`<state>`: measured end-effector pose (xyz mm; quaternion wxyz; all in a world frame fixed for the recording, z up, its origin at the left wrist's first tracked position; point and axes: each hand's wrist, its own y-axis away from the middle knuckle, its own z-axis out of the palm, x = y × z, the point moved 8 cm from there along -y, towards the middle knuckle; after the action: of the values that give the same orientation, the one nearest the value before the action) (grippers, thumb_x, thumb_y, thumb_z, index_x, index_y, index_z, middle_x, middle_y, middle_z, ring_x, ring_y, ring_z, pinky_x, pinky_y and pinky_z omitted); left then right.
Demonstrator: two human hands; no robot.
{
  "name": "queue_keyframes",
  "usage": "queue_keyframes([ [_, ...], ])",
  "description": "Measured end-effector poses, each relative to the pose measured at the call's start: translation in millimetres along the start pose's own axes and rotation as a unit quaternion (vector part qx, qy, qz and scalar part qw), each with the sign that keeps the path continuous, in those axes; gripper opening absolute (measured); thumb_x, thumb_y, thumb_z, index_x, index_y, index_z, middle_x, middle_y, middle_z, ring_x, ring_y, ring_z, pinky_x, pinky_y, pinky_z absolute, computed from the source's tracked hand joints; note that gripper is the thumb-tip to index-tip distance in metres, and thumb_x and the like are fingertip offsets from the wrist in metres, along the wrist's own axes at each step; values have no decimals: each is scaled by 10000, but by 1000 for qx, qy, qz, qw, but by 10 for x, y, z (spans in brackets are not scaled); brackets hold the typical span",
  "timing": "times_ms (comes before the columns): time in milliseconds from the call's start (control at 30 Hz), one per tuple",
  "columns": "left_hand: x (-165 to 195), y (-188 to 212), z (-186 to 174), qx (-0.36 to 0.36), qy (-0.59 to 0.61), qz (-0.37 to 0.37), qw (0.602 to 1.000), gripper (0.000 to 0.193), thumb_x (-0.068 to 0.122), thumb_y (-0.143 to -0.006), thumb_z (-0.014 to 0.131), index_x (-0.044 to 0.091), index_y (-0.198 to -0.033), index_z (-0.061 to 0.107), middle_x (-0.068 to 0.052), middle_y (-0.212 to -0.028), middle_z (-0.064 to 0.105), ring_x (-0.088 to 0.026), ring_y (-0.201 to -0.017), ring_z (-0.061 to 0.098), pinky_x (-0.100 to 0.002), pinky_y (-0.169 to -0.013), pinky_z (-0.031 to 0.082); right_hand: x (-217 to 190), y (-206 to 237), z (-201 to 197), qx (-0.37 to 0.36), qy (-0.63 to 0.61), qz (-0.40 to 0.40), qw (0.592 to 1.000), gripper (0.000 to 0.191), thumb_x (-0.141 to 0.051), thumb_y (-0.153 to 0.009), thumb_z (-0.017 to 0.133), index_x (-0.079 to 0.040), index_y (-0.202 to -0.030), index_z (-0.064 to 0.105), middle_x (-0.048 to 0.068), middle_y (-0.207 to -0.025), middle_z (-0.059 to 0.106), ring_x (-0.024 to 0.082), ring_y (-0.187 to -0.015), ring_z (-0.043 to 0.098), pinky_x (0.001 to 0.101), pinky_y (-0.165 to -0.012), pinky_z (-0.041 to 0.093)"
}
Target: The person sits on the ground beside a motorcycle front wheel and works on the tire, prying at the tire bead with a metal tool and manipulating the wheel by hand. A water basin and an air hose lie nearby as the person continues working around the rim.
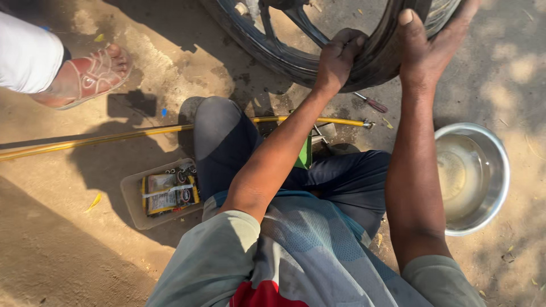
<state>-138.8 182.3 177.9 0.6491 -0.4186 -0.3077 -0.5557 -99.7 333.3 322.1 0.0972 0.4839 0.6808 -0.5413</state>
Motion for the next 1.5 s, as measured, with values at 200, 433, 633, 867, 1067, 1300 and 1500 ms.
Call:
queue_keyframes([
  [200, 28, 28, -145, 92, -130, 73, 985, 282, 244, -1119, 614, 22, -969, 702, -31, -728, 682, -110, -719, 591, -275, -671, 512, -167, -23, 66, -9, -42, 23, 999, 1150, -687, -911, 814, 11, -1607, 222, 207, -1593, 446, 323, -1519, 442, 468, -1272, 387],
  [433, 168, 14, -115, -59, -86, 34, 994, 423, 363, -1056, 600, 58, -1346, 646, -90, -1140, 763, -186, -1001, 728, -312, -869, 588, -106, 107, 133, -14, 61, 21, 998, 953, -499, -987, 782, 114, -1564, 335, 247, -1562, 477, 299, -1433, 468, 443, -1225, 377],
  [633, 139, 99, -96, -94, -97, -70, 988, 358, 324, -1028, 636, 57, -1246, 732, -117, -1040, 787, -193, -962, 717, -350, -877, 572, 147, 173, 524, -138, -201, 145, 959, 752, -526, -1035, 720, 122, -1383, 561, 127, -1267, 690, 174, -1067, 696, 309, -996, 600],
  [867, -34, 144, -62, -9, -61, -19, 998, 249, 234, -1051, 621, 16, -1102, 729, -65, -909, 755, -121, -854, 654, -297, -785, 555, -108, 121, 38, 1, 41, -20, 999, 1063, -613, -943, 818, 40, -1611, 312, 210, -1597, 523, 284, -1481, 509, 414, -1259, 388],
  [1067, -110, 309, -71, 66, -56, 8, 996, 265, 234, -1073, 593, 1, -1083, 721, -50, -889, 713, -132, -835, 645, -290, -779, 536, -302, 173, 122, -13, 72, -8, 997, 1121, -716, -954, 804, -33, -1653, 255, 176, -1626, 473, 285, -1530, 450, 429, -1302, 364],
  [1300, -184, 180, -86, -78, -38, -55, 995, 271, 248, -1085, 596, 25, -1206, 692, -27, -911, 683, -101, -807, 602, -288, -743, 516, -294, 106, 120, 1, 31, 12, 999, 1153, -756, -921, 792, -3, -1638, 294, 191, -1568, 499, 311, -1485, 484, 459, -1270, 381],
  [1500, -222, 67, -136, -125, -36, -101, 986, 349, 292, -1018, 676, 33, -1251, 665, -57, -984, 721, -106, -846, 641, -273, -721, 545, -353, 68, 122, 5, 33, 12, 999, 1128, -746, -912, 795, 15, -1597, 322, 199, -1557, 498, 312, -1467, 489, 453, -1257, 372],
])
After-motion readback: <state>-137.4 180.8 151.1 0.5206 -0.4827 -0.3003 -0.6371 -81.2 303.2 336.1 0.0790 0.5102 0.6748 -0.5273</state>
